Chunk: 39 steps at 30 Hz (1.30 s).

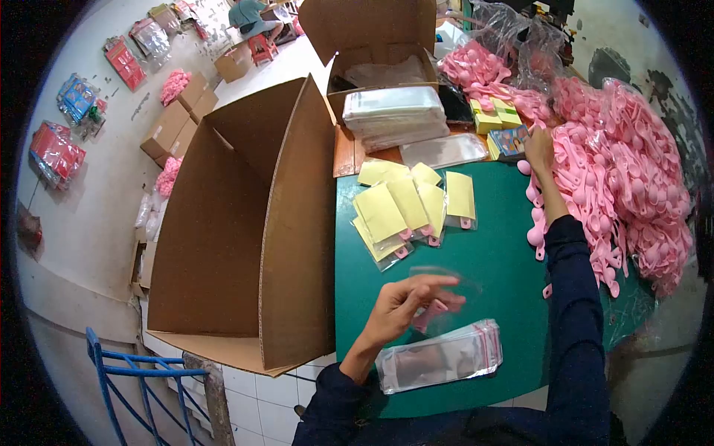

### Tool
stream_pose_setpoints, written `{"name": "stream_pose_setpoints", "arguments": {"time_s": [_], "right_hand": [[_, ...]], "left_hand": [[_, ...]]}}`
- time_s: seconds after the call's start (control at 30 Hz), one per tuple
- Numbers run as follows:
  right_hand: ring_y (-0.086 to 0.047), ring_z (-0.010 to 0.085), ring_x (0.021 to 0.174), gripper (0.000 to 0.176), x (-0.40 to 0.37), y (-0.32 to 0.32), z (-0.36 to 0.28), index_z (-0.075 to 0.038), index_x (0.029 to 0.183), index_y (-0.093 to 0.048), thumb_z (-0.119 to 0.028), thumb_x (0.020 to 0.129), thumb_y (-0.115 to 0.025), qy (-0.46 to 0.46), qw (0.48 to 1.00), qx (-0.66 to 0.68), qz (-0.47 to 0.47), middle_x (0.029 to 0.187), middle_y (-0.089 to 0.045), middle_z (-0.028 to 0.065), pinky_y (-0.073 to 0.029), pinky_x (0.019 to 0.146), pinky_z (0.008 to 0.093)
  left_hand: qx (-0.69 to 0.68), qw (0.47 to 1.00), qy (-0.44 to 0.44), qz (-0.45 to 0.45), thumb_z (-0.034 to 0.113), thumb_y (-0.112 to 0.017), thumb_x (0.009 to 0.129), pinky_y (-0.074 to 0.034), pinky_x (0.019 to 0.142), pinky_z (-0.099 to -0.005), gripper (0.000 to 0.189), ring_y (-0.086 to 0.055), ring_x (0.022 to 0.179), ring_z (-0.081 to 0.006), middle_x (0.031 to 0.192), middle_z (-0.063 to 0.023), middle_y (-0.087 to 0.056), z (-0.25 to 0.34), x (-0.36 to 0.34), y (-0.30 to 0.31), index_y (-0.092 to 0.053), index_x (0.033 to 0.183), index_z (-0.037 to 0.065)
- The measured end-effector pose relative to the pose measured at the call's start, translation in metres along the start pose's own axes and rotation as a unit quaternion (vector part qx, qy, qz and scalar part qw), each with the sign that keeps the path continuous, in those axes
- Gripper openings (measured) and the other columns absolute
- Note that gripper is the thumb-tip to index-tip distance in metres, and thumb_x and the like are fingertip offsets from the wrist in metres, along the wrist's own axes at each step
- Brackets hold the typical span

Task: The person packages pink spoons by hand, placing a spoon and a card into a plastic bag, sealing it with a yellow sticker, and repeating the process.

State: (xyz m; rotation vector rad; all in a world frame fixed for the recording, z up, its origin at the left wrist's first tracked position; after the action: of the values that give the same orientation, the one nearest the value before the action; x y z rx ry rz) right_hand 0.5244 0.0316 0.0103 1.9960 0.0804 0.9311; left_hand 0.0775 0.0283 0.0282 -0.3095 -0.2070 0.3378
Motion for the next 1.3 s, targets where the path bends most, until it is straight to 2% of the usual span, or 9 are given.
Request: {"name": "stream_pose_setpoints", "arguments": {"time_s": [0.13,0.2,0.27,0.4,0.57,0.67,0.8,1.0,1.3], "right_hand": [[-0.063,0.0274,0.072,0.023,-0.038,0.057,-0.063,0.002,0.092,-0.058,-0.017,0.079,-0.061,0.144,0.947,0.267,-0.105,0.083,-0.064,0.0161,-0.050,0.063,0.0371],[-0.060,0.0160,0.065,0.017,-0.103,0.116,-0.126,0.002,0.093,-0.058,-0.012,0.083,-0.059,0.076,0.833,0.420,-0.353,0.079,-0.062,0.0075,-0.049,0.056,0.0282],[-0.056,0.0101,0.062,0.015,-0.156,0.159,-0.144,0.001,0.097,-0.059,-0.007,0.085,-0.057,0.045,0.768,0.456,-0.447,0.079,-0.060,0.0020,-0.047,0.051,0.0222],[-0.057,0.0141,0.065,0.016,-0.195,0.222,-0.160,0.001,0.097,-0.060,-0.002,0.082,-0.059,0.145,0.805,0.387,-0.425,0.080,-0.062,0.0081,-0.048,0.059,0.0263],[-0.059,0.0156,0.068,0.019,-0.209,0.240,-0.162,0.001,0.098,-0.060,0.001,0.079,-0.059,0.255,0.815,0.334,-0.399,0.080,-0.062,0.0114,-0.047,0.063,0.0267],[-0.061,0.0191,0.071,0.020,-0.194,0.243,-0.143,0.001,0.098,-0.060,0.002,0.078,-0.059,0.060,0.844,0.383,-0.370,0.082,-0.062,0.0127,-0.047,0.065,0.0276],[-0.062,0.0283,0.073,0.019,-0.204,0.252,-0.162,0.000,0.097,-0.060,0.001,0.078,-0.058,0.234,0.840,0.341,-0.351,0.084,-0.062,0.0146,-0.048,0.064,0.0329],[-0.059,0.0324,0.076,0.014,-0.224,0.240,-0.176,0.000,0.092,-0.058,-0.002,0.078,-0.059,0.284,0.796,0.314,-0.432,0.083,-0.061,0.0153,-0.046,0.066,0.0350],[-0.065,0.0169,0.057,0.008,-0.230,0.227,-0.175,0.002,0.088,-0.055,-0.003,0.083,-0.058,0.207,0.766,0.376,-0.479,0.068,-0.059,0.0116,-0.049,0.049,0.0290]], "left_hand": [[0.018,0.996,0.089,0.018,0.027,-0.042,0.098,-0.050,0.072,-0.0236,0.036,-0.063,0.089,-0.0152,0.100,-0.0141,-0.065,-0.019,0.000,0.004,-0.059,0.110,-0.002],[0.033,0.994,0.102,0.010,0.027,-0.042,0.098,-0.050,0.071,-0.0222,0.035,-0.063,0.089,-0.0144,0.098,-0.0140,-0.065,-0.024,0.001,-0.001,-0.059,0.107,-0.003],[0.036,0.992,0.123,0.018,0.026,-0.042,0.098,-0.049,0.070,-0.0209,0.035,-0.062,0.089,-0.0136,0.095,-0.0130,-0.066,-0.029,0.001,-0.005,-0.060,0.104,-0.003],[0.076,0.987,0.135,0.036,0.024,-0.047,0.096,-0.044,0.056,-0.0211,0.032,-0.056,0.068,-0.0063,0.075,-0.0038,-0.063,-0.033,-0.002,-0.003,-0.060,0.085,-0.003],[0.184,0.975,0.121,0.016,0.022,-0.046,0.096,-0.043,0.052,-0.0224,0.031,-0.052,0.062,-0.0045,0.068,-0.0033,-0.061,-0.022,-0.003,-0.012,-0.062,0.086,-0.002],[0.161,0.982,0.086,0.038,0.023,-0.046,0.096,-0.043,0.054,-0.0220,0.032,-0.053,0.063,-0.0046,0.069,-0.0049,-0.063,-0.014,-0.002,-0.015,-0.063,0.087,-0.002],[0.159,0.980,0.117,0.035,0.025,-0.049,0.094,-0.045,0.058,-0.0231,0.032,-0.054,0.066,-0.0053,0.074,-0.0073,-0.066,-0.018,-0.005,-0.009,-0.064,0.092,-0.003],[0.266,0.961,0.077,0.002,0.026,-0.052,0.093,-0.043,0.053,-0.0262,0.031,-0.049,0.059,-0.0062,0.065,-0.0068,-0.061,-0.014,-0.005,-0.021,-0.062,0.093,-0.003],[0.242,0.967,0.077,0.009,0.025,-0.057,0.090,-0.039,0.048,-0.0277,0.028,-0.042,0.052,-0.0086,0.059,-0.0092,-0.054,-0.022,-0.007,-0.006,-0.062,0.102,0.000]]}}
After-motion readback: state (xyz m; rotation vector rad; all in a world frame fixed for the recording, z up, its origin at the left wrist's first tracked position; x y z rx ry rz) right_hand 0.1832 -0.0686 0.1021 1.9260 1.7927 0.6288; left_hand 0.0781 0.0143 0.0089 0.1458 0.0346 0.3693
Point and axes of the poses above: each hand's wrist, its own x-axis towards the middle knuckle, its own y-axis out of the back of the hand, z = x × y, the point moved 9 cm from there along x, towards the middle knuckle
